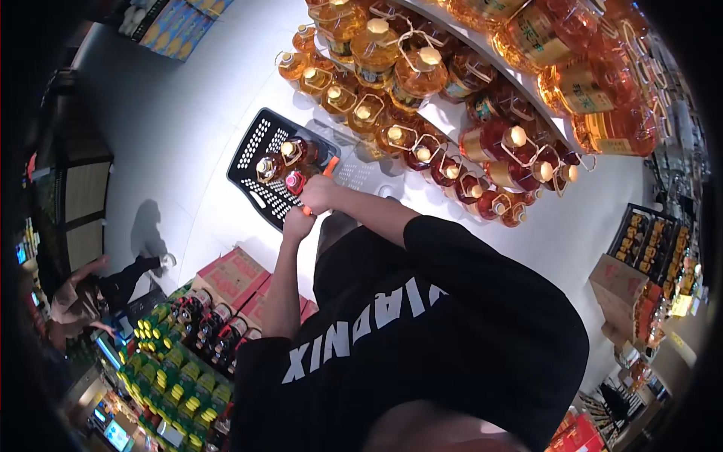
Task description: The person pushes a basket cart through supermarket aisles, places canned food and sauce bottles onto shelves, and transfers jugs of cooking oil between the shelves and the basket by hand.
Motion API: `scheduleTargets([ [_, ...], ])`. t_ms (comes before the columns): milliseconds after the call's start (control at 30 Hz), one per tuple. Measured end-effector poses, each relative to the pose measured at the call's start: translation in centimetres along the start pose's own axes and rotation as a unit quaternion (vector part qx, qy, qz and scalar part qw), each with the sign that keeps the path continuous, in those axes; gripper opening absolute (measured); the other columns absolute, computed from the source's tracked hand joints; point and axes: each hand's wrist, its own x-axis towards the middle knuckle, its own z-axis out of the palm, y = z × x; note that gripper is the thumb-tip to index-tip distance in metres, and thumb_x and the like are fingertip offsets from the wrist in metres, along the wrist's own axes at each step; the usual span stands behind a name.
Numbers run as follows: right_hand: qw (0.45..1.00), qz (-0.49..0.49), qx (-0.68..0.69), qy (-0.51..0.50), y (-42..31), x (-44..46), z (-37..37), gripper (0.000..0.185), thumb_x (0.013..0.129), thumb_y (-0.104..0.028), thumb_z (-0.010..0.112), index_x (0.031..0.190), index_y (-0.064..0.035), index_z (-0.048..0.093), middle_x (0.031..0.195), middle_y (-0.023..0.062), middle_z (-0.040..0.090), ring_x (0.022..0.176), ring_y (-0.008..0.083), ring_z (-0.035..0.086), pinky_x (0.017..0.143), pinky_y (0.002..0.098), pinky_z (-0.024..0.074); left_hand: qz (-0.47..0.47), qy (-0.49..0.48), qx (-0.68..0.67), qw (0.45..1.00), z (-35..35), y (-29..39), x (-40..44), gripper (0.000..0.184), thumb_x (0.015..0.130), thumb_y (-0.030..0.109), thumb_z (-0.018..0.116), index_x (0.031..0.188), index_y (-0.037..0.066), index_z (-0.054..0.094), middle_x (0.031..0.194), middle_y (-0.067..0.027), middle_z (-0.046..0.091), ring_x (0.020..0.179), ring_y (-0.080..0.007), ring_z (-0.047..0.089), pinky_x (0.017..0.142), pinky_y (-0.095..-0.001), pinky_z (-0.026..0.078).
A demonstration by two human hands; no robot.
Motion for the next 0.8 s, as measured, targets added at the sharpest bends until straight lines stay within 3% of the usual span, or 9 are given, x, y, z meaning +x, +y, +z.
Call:
scheduleTargets([
  [67,0.999,-0.022,0.003,0.027,0.0,-1.1,1.0,0.019,0.069,-0.023,0.069,0.079,-0.0097,0.076,0.08,0.0114,0.073,0.08,0.0298,0.072,0.07,0.0424,0.056,-0.034,0.0,0.035,0.999,0.7,0.3,-0.6,0.038,0.079,0.035,0.067,0.088,-0.002,0.071,0.086,-0.0295,0.067,0.087,-0.045,0.067,0.078,-0.0505,0.054],
  [200,1.0,-0.014,0.012,-0.019,-1.1,-4.5,0.8,0.023,0.074,-0.024,0.067,0.088,-0.0084,0.077,0.088,0.0126,0.074,0.086,0.0295,0.072,0.074,0.0429,0.0561,-0.036,-0.013,0.059,0.998,1.8,2.2,-3.0,0.039,0.081,0.034,0.065,0.091,-0.003,0.071,0.089,-0.0295,0.068,0.093,-0.0445,0.066,0.082,-0.0486,0.054],
  [333,0.999,-0.017,0.018,-0.046,-2.5,-8.6,1.1,0.024,0.076,-0.022,0.065,0.091,-0.0078,0.077,0.092,0.0128,0.074,0.088,0.0302,0.072,0.076,0.0433,0.0561,-0.03,-0.124,0.056,0.99,3.6,2.3,-5.1,0.038,0.076,0.028,0.069,0.096,-0.004,0.07,0.096,-0.0284,0.069,0.093,-0.0402,0.068,0.084,-0.0446,0.054],
  [400,0.997,-0.006,0.01,-0.07,-3.4,-10.5,1.7,0.024,0.075,-0.022,0.065,0.089,-0.0072,0.077,0.089,0.0142,0.074,0.087,0.0311,0.072,0.076,0.043,0.0561,-0.046,-0.133,0.044,0.989,5.6,2.2,-6.2,0.041,0.074,0.028,0.07,0.097,-0.006,0.07,0.096,-0.0279,0.069,0.093,-0.0392,0.068,0.084,-0.0434,0.054],
  [600,0.998,0.023,0.017,-0.06,-6.4,-17.6,5.7,0.023,0.073,-0.024,0.065,0.082,-0.0059,0.076,0.082,0.0171,0.072,0.082,0.0341,0.072,0.072,0.045,0.0562,-0.104,-0.064,0.045,0.992,10.7,5.9,-13.2,0.042,0.078,0.033,0.066,0.103,0.0,0.072,0.103,-0.0254,0.07,0.101,-0.038,0.068,0.09,-0.0453,0.053],
  [667,0.996,0.053,0.022,-0.069,-7.9,-20.6,6.2,0.025,0.074,-0.026,0.065,0.084,-0.0064,0.075,0.084,0.0161,0.073,0.083,0.0333,0.072,0.074,0.0453,0.0563,-0.124,-0.068,0.05,0.989,10.7,9.1,-17.0,0.042,0.079,0.034,0.064,0.105,0.001,0.073,0.107,-0.0251,0.07,0.104,-0.0386,0.067,0.091,-0.0463,0.053],
  [800,0.993,0.07,-0.012,-0.099,-9.9,-24.1,8.9,0.025,0.076,-0.026,0.064,0.089,-0.008,0.076,0.09,0.0135,0.074,0.088,0.0311,0.072,0.079,0.0436,0.0559,-0.118,-0.068,0.031,0.99,14.7,9.3,-20.5,0.036,0.078,0.026,0.064,0.103,0.003,0.074,0.108,-0.0232,0.07,0.106,-0.0383,0.066,0.091,-0.0472,0.053],
])
